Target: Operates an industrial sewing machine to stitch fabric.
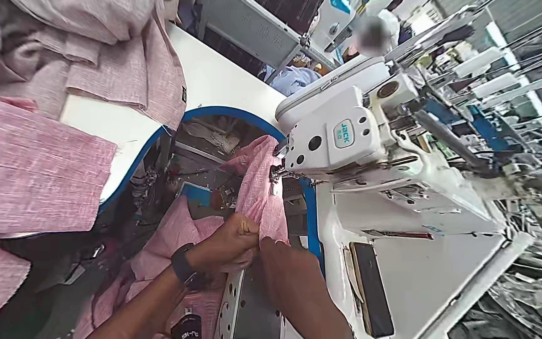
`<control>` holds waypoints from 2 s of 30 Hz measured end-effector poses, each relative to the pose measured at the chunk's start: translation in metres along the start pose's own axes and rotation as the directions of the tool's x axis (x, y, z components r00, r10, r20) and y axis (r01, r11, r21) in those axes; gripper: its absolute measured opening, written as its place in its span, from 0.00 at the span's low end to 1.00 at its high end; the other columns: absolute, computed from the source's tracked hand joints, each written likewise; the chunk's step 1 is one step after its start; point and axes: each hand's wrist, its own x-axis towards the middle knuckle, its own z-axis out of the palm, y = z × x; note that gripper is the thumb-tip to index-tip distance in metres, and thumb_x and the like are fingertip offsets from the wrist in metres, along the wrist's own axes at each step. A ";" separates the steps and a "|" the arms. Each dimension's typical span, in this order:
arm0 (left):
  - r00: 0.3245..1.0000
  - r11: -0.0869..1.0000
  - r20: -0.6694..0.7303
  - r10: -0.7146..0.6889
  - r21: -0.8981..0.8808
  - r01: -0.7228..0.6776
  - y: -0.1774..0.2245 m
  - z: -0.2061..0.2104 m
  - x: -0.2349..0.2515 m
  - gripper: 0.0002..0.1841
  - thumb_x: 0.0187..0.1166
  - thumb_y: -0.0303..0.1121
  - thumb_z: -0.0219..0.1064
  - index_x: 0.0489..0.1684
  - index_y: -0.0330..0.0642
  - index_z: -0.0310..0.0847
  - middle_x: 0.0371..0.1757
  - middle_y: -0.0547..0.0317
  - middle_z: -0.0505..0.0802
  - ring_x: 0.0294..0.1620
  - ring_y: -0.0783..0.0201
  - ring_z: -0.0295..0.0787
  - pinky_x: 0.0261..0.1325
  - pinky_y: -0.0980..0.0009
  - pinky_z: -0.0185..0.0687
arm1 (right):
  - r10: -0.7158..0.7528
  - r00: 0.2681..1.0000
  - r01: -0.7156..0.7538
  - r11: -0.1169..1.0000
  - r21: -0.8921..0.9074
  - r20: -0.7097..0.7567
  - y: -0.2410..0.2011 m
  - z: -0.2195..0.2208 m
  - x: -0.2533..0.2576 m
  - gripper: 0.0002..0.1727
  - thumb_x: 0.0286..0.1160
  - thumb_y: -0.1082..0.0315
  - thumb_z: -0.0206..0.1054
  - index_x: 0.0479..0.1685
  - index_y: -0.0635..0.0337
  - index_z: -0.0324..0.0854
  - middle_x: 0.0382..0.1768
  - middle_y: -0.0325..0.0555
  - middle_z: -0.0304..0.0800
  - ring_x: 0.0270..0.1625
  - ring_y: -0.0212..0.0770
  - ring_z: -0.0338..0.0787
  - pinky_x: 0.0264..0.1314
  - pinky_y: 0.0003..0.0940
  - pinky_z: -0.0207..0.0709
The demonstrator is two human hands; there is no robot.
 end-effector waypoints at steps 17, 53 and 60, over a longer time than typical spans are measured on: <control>0.898 0.462 -0.219 0.382 0.887 0.020 0.021 0.082 -0.071 0.14 0.75 0.33 0.60 0.23 0.42 0.91 0.09 0.58 0.81 0.08 0.60 0.78 0.12 0.62 0.69 | 0.015 1.000 -0.015 0.999 0.028 0.009 0.003 -0.054 -0.088 0.06 0.65 0.75 0.69 0.27 0.63 0.92 0.23 0.52 0.91 0.29 0.55 0.94 0.34 0.53 0.84; 0.909 0.688 -0.286 0.303 0.726 -0.001 0.007 0.055 -0.038 0.13 0.75 0.28 0.57 0.21 0.40 0.84 0.10 0.58 0.79 0.11 0.62 0.77 0.16 0.64 0.69 | 0.143 0.984 -0.133 0.987 0.092 -0.104 -0.027 -0.021 -0.042 0.08 0.67 0.71 0.68 0.28 0.62 0.92 0.18 0.48 0.87 0.20 0.45 0.88 0.22 0.37 0.78; 0.853 0.637 -0.318 0.414 0.770 -0.022 -0.001 0.066 -0.036 0.13 0.65 0.29 0.61 0.08 0.41 0.72 0.09 0.58 0.76 0.10 0.63 0.76 0.13 0.66 0.65 | 0.138 0.877 -0.125 0.990 0.059 -0.461 -0.025 0.018 -0.042 0.12 0.68 0.69 0.65 0.31 0.60 0.95 0.16 0.42 0.85 0.20 0.36 0.82 0.27 0.24 0.74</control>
